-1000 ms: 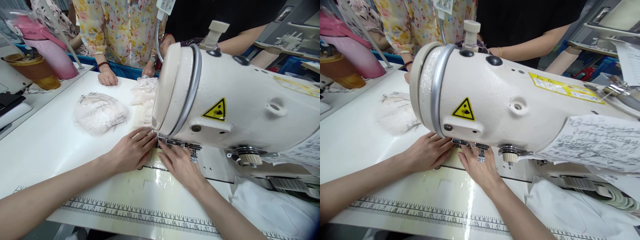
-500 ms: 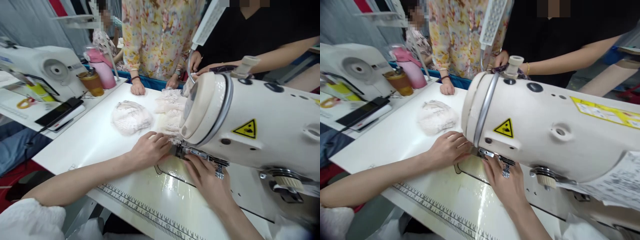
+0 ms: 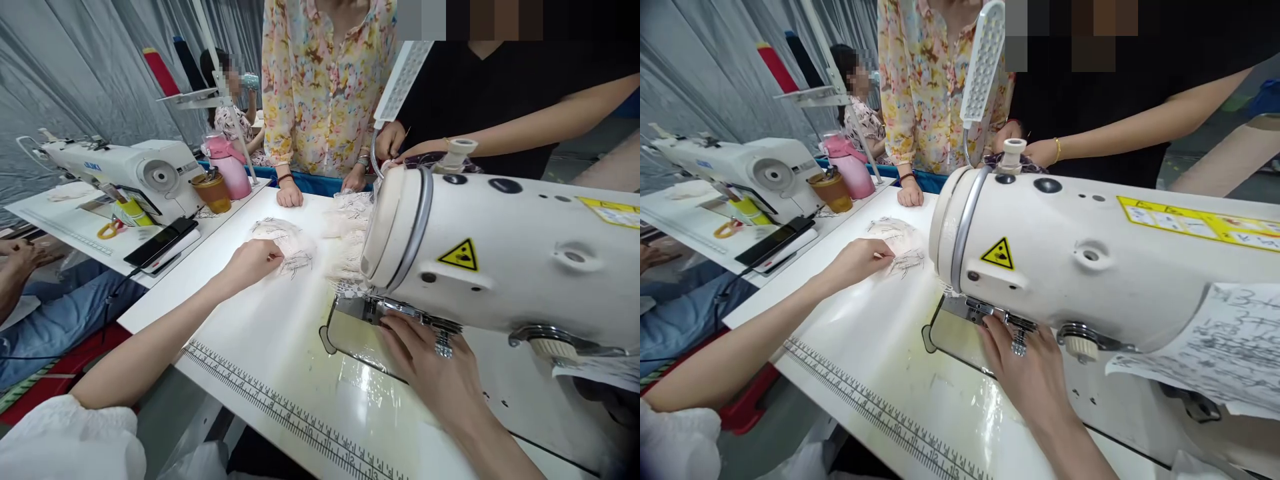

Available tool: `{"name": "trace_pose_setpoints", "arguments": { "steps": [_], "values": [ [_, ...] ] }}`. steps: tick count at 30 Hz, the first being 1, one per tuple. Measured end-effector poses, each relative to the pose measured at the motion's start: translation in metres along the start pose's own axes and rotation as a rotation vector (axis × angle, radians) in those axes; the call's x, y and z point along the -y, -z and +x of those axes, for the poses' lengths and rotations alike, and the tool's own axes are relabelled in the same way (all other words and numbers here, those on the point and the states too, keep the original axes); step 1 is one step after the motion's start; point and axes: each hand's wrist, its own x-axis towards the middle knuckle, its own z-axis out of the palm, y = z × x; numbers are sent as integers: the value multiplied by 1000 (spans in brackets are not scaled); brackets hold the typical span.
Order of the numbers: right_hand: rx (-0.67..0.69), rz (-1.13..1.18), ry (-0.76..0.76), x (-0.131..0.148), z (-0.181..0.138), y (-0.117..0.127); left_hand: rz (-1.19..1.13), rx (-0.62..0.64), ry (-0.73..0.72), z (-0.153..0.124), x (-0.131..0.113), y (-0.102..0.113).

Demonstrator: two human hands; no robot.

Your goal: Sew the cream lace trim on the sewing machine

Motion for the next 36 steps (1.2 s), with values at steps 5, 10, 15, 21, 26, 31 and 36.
{"name": "trace_pose_setpoints", "arguments": {
  "steps": [5,10,15,21,26,31,36],
  "values": [
    [9,-10,-12,2,1,1,-149,-224,44,13,24,2],
    [-18,-21,-20,2,1,0,-155,-806,171,14,45,34],
    [11,-23,-40,3,-1,-2,-40,-898,1,-11,22,54],
    [-3,-18,-35,3,-1,-2,-143,-897,-89,6,-5,74],
    [-27,-33,-18,2,0,-2,-284,-709,-139,5,-21,82],
    [-12,4,-59,3,1,-1,-569,-35,-270,-33,-68,63],
    [79,29,-100,3,2,2,-770,314,-282,-37,-96,35]
  ]
}}
